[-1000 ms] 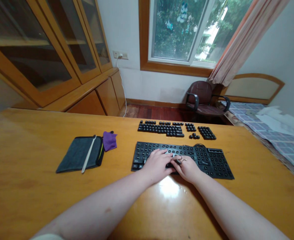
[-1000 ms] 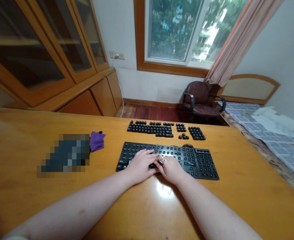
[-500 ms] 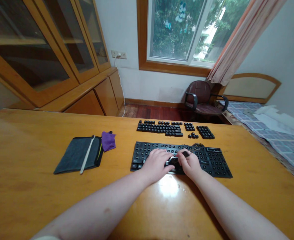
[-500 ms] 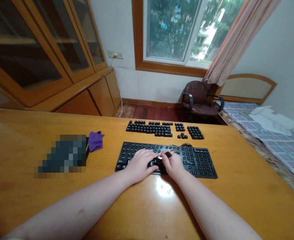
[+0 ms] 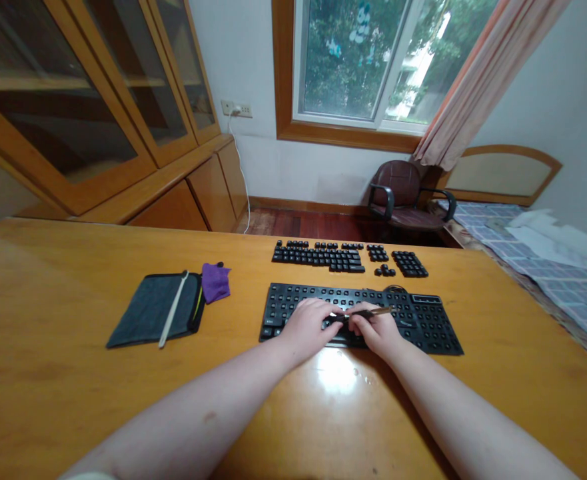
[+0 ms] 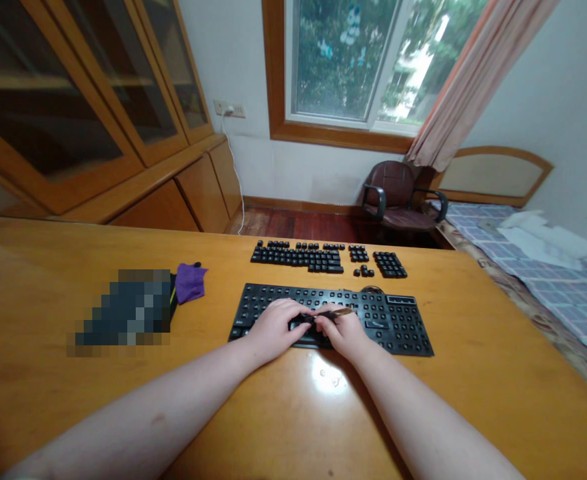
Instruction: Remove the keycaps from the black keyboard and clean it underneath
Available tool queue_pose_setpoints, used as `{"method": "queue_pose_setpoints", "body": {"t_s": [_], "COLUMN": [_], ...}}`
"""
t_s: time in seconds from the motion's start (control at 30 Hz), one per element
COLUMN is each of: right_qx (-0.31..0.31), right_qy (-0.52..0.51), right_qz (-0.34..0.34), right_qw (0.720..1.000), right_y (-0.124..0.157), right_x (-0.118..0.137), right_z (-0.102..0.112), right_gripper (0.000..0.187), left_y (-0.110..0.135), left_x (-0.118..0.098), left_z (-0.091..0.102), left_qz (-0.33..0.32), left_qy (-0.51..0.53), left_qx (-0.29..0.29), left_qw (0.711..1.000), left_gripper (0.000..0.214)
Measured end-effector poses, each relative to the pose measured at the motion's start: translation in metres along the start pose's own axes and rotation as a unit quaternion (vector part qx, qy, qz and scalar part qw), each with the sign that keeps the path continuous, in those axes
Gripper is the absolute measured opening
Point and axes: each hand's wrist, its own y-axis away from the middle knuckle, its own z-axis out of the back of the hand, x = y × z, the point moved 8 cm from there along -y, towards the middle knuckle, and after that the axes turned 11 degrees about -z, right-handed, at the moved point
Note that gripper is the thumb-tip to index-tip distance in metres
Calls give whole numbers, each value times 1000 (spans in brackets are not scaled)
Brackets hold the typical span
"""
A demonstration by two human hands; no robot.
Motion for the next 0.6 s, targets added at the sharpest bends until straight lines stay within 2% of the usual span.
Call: {"method": "queue_pose_setpoints", "body": {"t_s": [0.13,0.3,0.47,0.6], "right_qx": [31,20,21,32], "right_qy": [7,19,1,-5], "right_qz": [20,19,26,60], "right_qw": [999,999,999,998], "right_y": [0,-1,0,2], "right_x": [6,7,4,8], "right_z": [-4,-3,-3,-2], "right_gripper": [22,22,18,16], "left_y": [0,0,2,1], "left_x": [0,0,0,4], "left_z": [-2,-1,3,7], "left_qz": [-7,2,10,17], "left_qy": [-8,-1,31,87], "left_qx": [12,2,-18,-37], "left_qw": [1000,1000,999,995], "left_gripper": [20,22,24,24]}}
